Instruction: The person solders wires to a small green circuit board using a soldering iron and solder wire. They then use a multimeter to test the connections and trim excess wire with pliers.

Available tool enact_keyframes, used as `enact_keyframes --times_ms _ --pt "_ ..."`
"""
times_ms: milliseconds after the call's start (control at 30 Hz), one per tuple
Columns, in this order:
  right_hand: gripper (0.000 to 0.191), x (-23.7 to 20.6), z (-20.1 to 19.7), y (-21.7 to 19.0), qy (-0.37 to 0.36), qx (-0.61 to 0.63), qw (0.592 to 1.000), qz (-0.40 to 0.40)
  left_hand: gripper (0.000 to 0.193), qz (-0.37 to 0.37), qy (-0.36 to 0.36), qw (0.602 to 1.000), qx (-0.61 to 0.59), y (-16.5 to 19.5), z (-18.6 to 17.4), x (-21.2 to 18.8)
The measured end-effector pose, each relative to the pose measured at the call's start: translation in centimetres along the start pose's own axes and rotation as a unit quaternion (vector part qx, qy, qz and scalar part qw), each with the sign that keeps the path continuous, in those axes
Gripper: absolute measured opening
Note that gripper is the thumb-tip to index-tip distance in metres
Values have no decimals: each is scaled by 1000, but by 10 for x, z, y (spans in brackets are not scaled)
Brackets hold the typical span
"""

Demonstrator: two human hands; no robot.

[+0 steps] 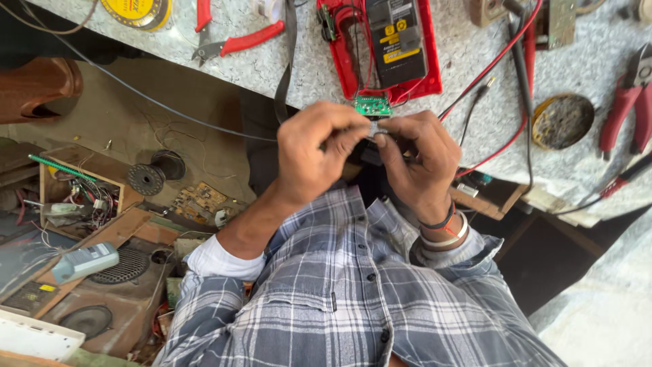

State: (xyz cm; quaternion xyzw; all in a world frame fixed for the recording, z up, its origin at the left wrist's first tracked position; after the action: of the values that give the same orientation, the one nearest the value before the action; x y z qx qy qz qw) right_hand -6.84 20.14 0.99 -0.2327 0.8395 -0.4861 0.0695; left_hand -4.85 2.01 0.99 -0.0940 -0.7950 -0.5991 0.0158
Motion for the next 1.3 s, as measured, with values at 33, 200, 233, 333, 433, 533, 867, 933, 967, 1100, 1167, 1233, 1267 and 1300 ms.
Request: enact_keyframes --times_ms 33,200,233,333,433,533,867,933,967,1100,1167,1233,1267,1300 --pt "23 0 2 -2 11 -15 1000 10 10 -44 -4 998 -48 -7 -4 0" --pt "30 -4 9 -8 53 -64 996 13 16 -125 -32 961 -245 -37 -17 6" --pt "30 -6 10 -9 61 -66 996 16 17 -142 -40 951 -271 -40 -18 4" --pt "34 -16 9 -15 70 -62 995 23 16 -142 -57 947 -284 -40 -17 -3" --pt "36 -24 5 -23 62 -57 996 0 17 -99 -95 950 -281 -25 -10 -10" --pt "28 -26 -3 -28 56 -87 994 -43 17 -104 -122 961 -227 -10 -3 -13" --pt "26 -37 -46 -18 81 -15 997 -7 17 -61 -109 944 -305 7 18 -9" --pt "34 -41 -89 2 113 -63 992 -4 16 -56 -84 948 -302 4 15 -6" --pt "26 -49 -114 11 157 -159 975 17 16 -58 -77 947 -308 2 12 -5" --pt "14 -63 -177 50 144 -380 910 87 16 -58 -49 953 -293 -6 0 -4" --pt "21 -67 -177 57 108 -472 873 58 17 -59 -36 960 -271 -10 -8 -7" --pt "26 -68 -175 68 93 -495 860 74 19 -59 -34 962 -264 -14 -10 -10" --pt "28 -68 -175 74 85 -510 852 84 19 -59 -26 960 -273 -16 -12 -12" --pt "28 -68 -174 81 70 -535 838 87 20 -60 -17 957 -282 -17 -13 -13"
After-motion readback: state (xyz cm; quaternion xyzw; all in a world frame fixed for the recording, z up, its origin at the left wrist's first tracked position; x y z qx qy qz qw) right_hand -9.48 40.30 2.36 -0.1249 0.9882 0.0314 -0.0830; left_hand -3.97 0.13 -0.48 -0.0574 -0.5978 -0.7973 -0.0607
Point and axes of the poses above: each hand's wrist, its own x-axis towards the middle knuckle, its own z-axis out of the palm, y = z × x, the point moved 3 cm from there along x, towards the middle knuckle, and after that the axes turned 13 degrees about -y, right-handed, at the moved point
